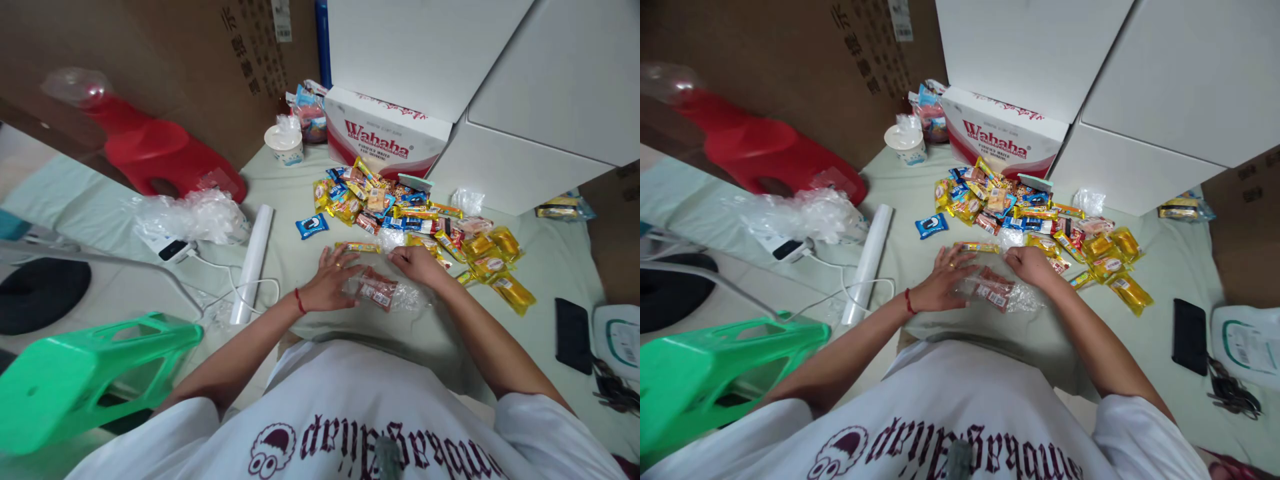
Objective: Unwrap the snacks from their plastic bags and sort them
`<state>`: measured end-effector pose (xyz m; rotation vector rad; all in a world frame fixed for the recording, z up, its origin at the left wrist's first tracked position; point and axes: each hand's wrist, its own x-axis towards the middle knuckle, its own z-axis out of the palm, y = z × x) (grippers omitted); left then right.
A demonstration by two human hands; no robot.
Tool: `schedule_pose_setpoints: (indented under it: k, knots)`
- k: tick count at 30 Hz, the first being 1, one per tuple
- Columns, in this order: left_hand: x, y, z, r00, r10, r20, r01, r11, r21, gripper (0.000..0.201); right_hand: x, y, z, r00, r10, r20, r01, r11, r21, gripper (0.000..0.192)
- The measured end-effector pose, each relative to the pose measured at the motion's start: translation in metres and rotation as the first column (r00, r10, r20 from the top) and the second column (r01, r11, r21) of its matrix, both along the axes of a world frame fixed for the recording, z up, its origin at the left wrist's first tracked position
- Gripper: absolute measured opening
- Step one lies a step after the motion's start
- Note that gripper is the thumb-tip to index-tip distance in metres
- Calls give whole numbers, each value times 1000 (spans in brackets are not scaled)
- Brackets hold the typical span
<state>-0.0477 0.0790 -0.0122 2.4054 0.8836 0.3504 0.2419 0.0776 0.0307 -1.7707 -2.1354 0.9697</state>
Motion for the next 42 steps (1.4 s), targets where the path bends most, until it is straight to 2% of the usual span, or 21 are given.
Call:
schedule_pose_setpoints:
  k: [2,4,5,9,10,12,14,15,16,18,21,22,24,26,28,30,32,34,37,40,42]
  knots:
    - [-4,11,1,1000,-17,-10,17,1000,6,58,-1,1,-3,1000,-14,-20,14,1000,-19,45]
    - [-2,20,1,1000,15,9,-15,1000,6,30,-2,1,-5,999,-5,-54,4,1000,-7,45]
    - [1,24,0,999,45,25,-45,999,-2,23,-3,1,-6,997,14,-80,-13,1000,20,44]
    - [26,33,-9,974,225,23,-224,974,-40,16,-5,-4,-4,984,108,-143,-82,982,172,41]
    - [33,33,-13,959,285,5,-284,958,-45,18,-6,-6,-3,984,126,-128,-100,977,191,43]
    - [45,33,-18,916,401,-27,-402,915,-40,39,-11,-15,2,984,174,-42,-163,967,194,46]
    - [52,32,-21,869,492,-59,-494,870,-12,65,-20,-27,6,962,254,104,-267,953,140,46]
    - [53,32,-22,856,510,-82,-511,859,4,71,-26,-34,7,936,302,182,-323,942,96,45]
    - [52,32,-21,853,509,-110,-511,859,15,71,-32,-42,7,903,348,253,-371,927,48,44]
    - [46,33,-19,851,495,-175,-501,866,14,53,-45,-57,5,839,409,360,-429,903,-26,45]
    - [31,34,-12,852,477,-216,-494,869,-28,24,-58,-72,0,808,401,431,-418,907,-59,52]
    - [26,33,-10,855,475,-208,-493,869,-41,23,-61,-74,-1,812,386,438,-400,914,-66,53]
    - [17,29,-6,852,496,-169,-509,860,-41,38,-65,-76,-2,825,356,439,-361,930,-76,52]
    - [12,23,-2,802,579,-145,-589,807,-32,51,-66,-76,-1,839,329,433,-332,941,-72,50]
    - [10,16,0,740,648,-182,-667,742,-72,41,-66,-76,0,851,313,422,-318,946,-62,50]
    - [11,10,2,719,657,-225,-690,713,-125,39,-66,-77,0,861,309,405,-312,948,-59,51]
    - [15,5,2,746,625,-230,-662,734,-150,43,-65,-79,0,869,307,387,-308,949,-62,52]
    - [21,-1,4,781,594,-192,-623,763,-174,35,-66,-80,-2,878,298,376,-292,954,-72,52]
    - [36,-14,8,817,576,-23,-563,789,-246,24,-69,-83,-8,900,264,347,-258,964,-63,53]
    - [55,-29,13,875,452,175,-397,875,-279,26,-69,-91,-18,946,225,234,-239,970,33,56]
    - [67,-36,12,917,335,216,-272,922,-274,34,-62,-101,-24,968,222,117,-233,968,92,57]
